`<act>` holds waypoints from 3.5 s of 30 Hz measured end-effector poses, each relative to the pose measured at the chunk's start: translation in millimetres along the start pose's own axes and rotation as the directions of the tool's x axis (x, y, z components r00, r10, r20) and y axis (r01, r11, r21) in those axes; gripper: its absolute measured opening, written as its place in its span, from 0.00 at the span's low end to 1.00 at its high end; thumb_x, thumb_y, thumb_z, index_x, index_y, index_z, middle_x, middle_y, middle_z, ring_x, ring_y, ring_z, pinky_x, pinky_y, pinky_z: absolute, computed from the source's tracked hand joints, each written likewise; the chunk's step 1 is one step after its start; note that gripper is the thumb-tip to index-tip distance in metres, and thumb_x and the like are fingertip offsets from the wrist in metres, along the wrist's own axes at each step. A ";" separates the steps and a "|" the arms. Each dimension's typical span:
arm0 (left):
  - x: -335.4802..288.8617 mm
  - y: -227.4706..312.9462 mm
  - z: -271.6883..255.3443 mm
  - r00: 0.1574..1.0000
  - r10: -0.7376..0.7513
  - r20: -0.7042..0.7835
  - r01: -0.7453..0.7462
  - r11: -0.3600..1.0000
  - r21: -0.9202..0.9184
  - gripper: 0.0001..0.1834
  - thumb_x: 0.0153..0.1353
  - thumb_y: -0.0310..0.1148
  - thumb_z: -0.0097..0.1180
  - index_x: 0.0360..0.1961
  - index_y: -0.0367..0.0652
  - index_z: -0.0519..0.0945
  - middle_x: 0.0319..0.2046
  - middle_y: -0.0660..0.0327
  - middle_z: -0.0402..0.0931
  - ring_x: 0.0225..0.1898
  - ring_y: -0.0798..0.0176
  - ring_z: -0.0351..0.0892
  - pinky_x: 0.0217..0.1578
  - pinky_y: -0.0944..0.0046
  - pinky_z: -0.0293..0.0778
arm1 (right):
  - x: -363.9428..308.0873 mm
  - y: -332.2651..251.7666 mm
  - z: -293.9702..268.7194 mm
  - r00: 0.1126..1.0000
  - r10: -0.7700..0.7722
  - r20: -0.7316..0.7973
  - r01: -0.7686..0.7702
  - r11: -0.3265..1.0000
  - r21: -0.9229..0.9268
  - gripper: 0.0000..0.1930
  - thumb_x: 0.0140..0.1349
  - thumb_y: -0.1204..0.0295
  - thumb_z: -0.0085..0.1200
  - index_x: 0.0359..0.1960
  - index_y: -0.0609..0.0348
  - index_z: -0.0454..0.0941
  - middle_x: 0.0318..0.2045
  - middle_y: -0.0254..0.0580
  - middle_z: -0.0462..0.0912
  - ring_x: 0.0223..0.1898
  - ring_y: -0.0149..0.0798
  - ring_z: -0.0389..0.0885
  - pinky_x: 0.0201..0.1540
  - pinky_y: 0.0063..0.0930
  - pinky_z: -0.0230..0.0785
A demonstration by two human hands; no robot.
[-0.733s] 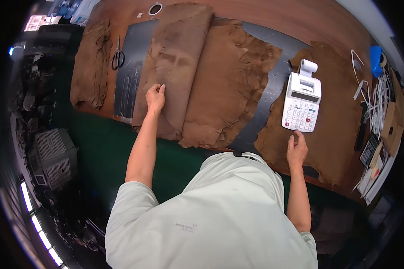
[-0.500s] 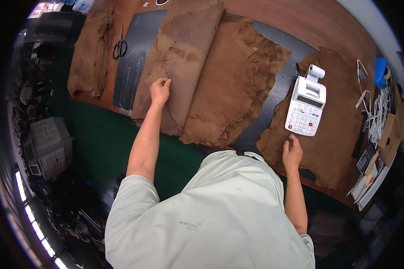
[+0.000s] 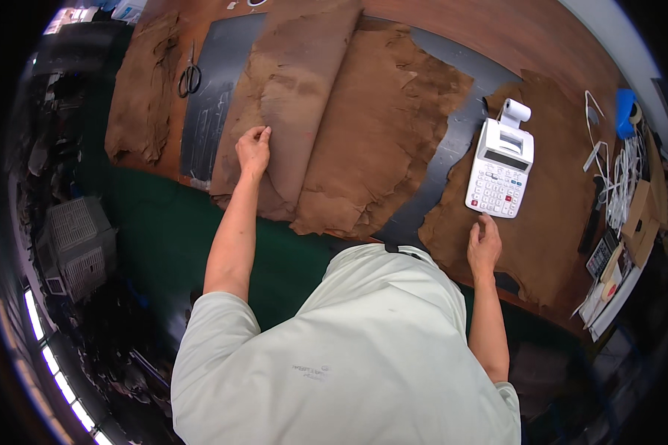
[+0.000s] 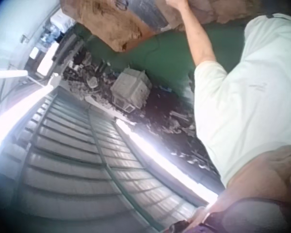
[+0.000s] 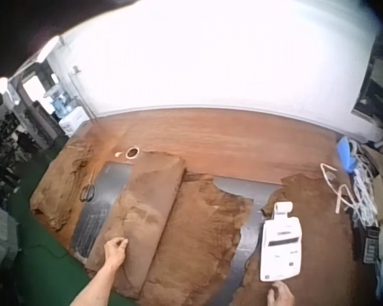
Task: Sorting through a stack of brown leather pieces and recording counts on an adding machine.
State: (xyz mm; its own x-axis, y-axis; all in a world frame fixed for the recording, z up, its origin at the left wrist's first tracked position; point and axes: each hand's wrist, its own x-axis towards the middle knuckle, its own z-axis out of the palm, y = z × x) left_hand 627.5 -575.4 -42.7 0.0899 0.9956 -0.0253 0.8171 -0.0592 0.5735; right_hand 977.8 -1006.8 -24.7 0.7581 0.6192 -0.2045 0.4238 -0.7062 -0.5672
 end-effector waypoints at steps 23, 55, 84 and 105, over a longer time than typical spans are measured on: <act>-142.1 114.9 73.6 0.688 0.623 0.373 -0.685 0.726 0.051 0.25 0.56 0.38 0.69 0.53 0.39 0.78 0.53 0.51 0.76 0.56 0.46 0.74 0.55 0.52 0.73 | 11.5 15.6 -7.8 0.998 -0.059 -0.017 0.054 0.976 -0.210 0.17 0.68 0.70 0.52 0.57 0.58 0.75 0.68 0.46 0.72 0.55 0.53 0.82 0.53 0.46 0.77; -122.7 113.2 65.3 0.702 0.403 0.588 -0.284 0.915 -0.288 0.15 0.64 0.39 0.64 0.40 0.35 0.86 0.34 0.50 0.81 0.37 0.45 0.81 0.42 0.54 0.76 | -6.0 -16.9 9.9 0.990 -0.120 0.069 0.115 0.991 0.073 0.14 0.66 0.75 0.54 0.53 0.60 0.78 0.52 0.49 0.83 0.46 0.52 0.84 0.50 0.40 0.77; -7.7 -40.5 -36.7 0.981 -0.187 -0.052 0.159 0.928 -0.338 0.16 0.63 0.34 0.67 0.48 0.33 0.86 0.37 0.58 0.87 0.38 0.67 0.82 0.43 0.66 0.76 | 2.2 -16.0 14.5 0.980 -0.099 0.170 0.097 0.995 0.023 0.13 0.67 0.76 0.52 0.51 0.64 0.79 0.54 0.52 0.82 0.55 0.55 0.81 0.57 0.41 0.73; 6.3 -70.0 -27.3 0.989 -0.143 -0.038 0.133 0.972 -0.196 0.18 0.60 0.29 0.70 0.50 0.33 0.84 0.39 0.58 0.85 0.40 0.65 0.82 0.46 0.65 0.78 | 7.3 -0.9 9.1 0.990 -0.140 0.012 0.140 0.989 -0.055 0.14 0.66 0.73 0.53 0.52 0.60 0.79 0.57 0.52 0.81 0.57 0.54 0.80 0.58 0.43 0.75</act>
State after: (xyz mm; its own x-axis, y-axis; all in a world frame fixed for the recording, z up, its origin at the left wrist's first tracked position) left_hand 555.3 -563.0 -60.6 -0.0495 0.9959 -0.0757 0.6943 0.0888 0.7142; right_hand 978.5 -998.5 -32.9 0.6858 0.7156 -0.1326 0.5521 -0.6302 -0.5458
